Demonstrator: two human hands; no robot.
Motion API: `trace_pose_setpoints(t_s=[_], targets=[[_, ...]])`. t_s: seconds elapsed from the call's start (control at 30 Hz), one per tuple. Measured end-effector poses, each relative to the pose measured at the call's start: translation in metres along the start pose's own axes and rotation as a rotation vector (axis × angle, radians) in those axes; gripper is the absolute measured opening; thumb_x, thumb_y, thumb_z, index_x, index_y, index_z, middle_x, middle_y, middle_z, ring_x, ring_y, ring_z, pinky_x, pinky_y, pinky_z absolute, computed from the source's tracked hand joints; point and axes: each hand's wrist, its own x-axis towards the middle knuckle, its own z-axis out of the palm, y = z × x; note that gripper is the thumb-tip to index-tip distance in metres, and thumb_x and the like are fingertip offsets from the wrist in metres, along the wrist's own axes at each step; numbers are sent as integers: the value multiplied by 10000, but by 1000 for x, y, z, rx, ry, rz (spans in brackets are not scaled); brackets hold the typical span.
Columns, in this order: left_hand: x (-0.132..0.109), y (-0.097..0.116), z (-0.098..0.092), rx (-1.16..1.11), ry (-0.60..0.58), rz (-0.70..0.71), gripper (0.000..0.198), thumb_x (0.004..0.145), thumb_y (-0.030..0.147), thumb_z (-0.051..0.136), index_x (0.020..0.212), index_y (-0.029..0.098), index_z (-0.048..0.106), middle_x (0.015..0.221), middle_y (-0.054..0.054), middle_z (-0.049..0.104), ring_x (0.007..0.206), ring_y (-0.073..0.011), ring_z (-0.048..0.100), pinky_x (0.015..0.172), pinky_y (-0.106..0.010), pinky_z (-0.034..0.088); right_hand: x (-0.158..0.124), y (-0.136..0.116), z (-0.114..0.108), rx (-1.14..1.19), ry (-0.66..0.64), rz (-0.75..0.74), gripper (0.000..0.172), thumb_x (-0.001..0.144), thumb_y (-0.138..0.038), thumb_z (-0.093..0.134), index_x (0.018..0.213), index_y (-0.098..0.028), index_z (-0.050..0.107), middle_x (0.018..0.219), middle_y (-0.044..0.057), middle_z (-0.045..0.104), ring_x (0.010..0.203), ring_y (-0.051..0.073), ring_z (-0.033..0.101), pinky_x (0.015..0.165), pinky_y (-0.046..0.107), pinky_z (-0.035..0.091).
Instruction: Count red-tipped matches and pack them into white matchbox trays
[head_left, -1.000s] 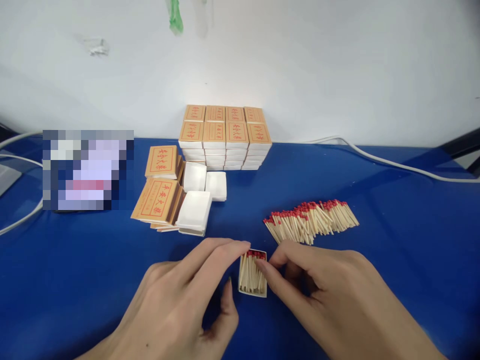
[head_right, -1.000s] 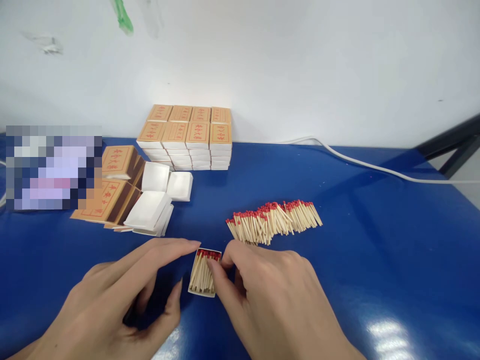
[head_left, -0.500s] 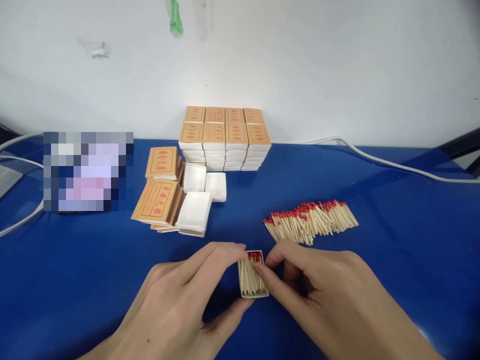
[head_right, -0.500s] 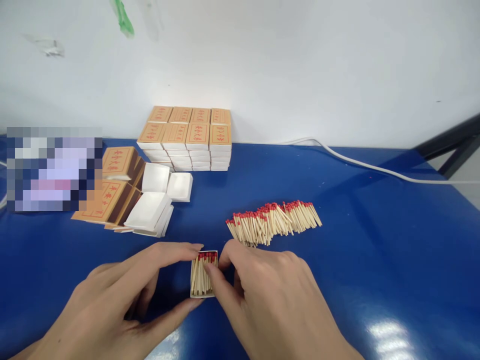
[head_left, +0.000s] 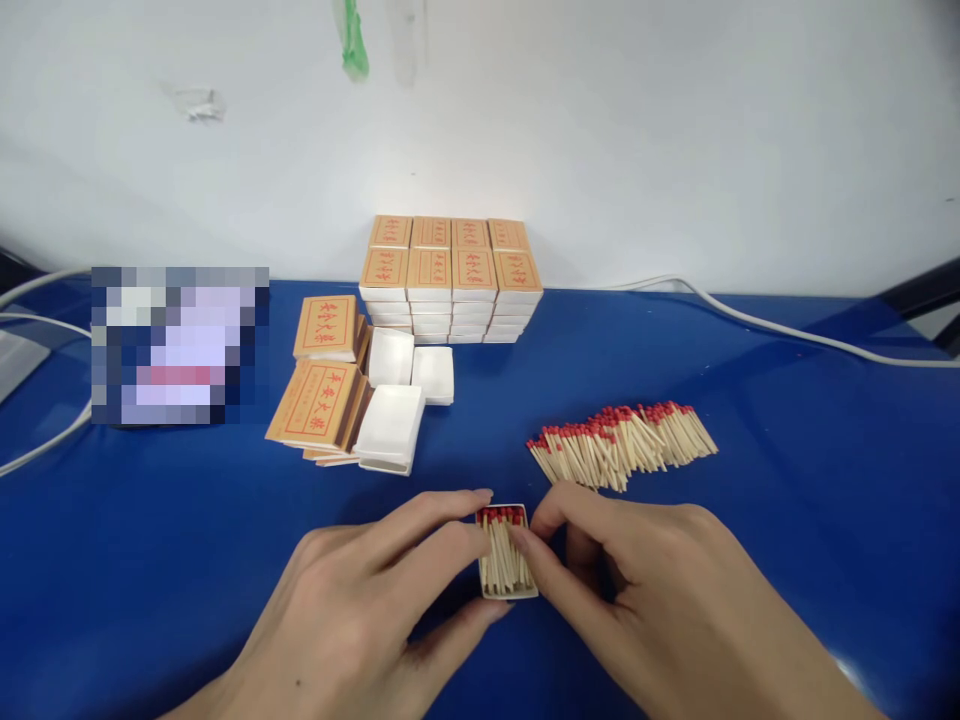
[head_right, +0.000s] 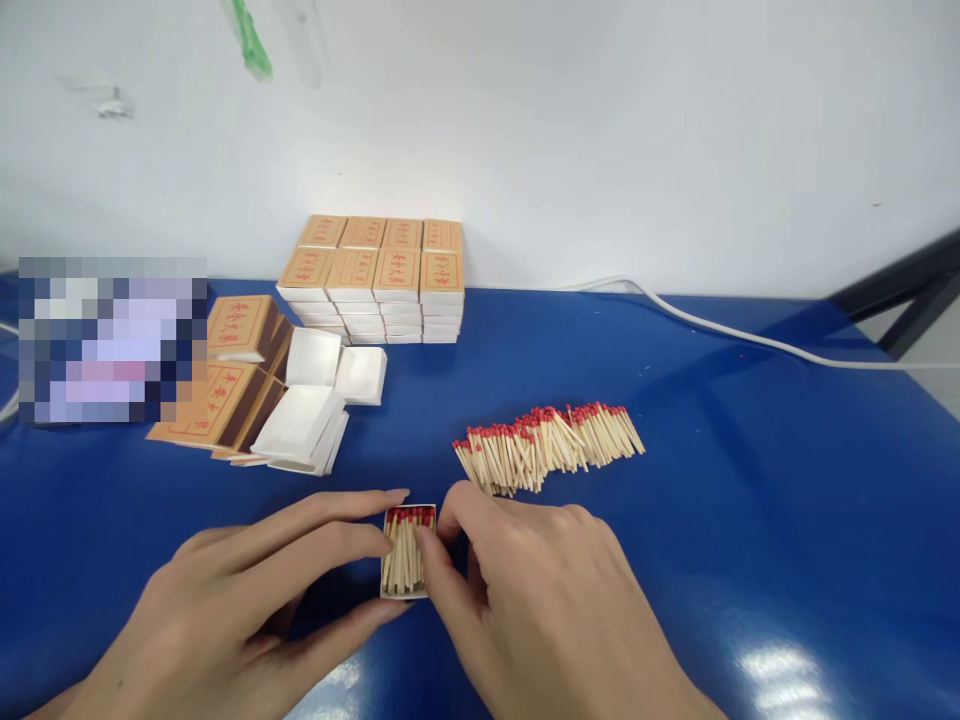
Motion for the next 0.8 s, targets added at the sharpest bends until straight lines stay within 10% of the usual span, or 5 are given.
trace_pose_setpoints(t_s=[0.8], targets=[[-1, 2, -3, 21, -25, 37, 274, 1098, 329, 712, 1369, 370, 714, 1418, 67, 786, 1021, -132, 866, 774, -232, 697, -1, 0, 1, -24, -5, 5, 308, 1138, -366, 582, 840, -289, 598, 651, -71, 685, 491, 141, 645, 446, 293, 393]])
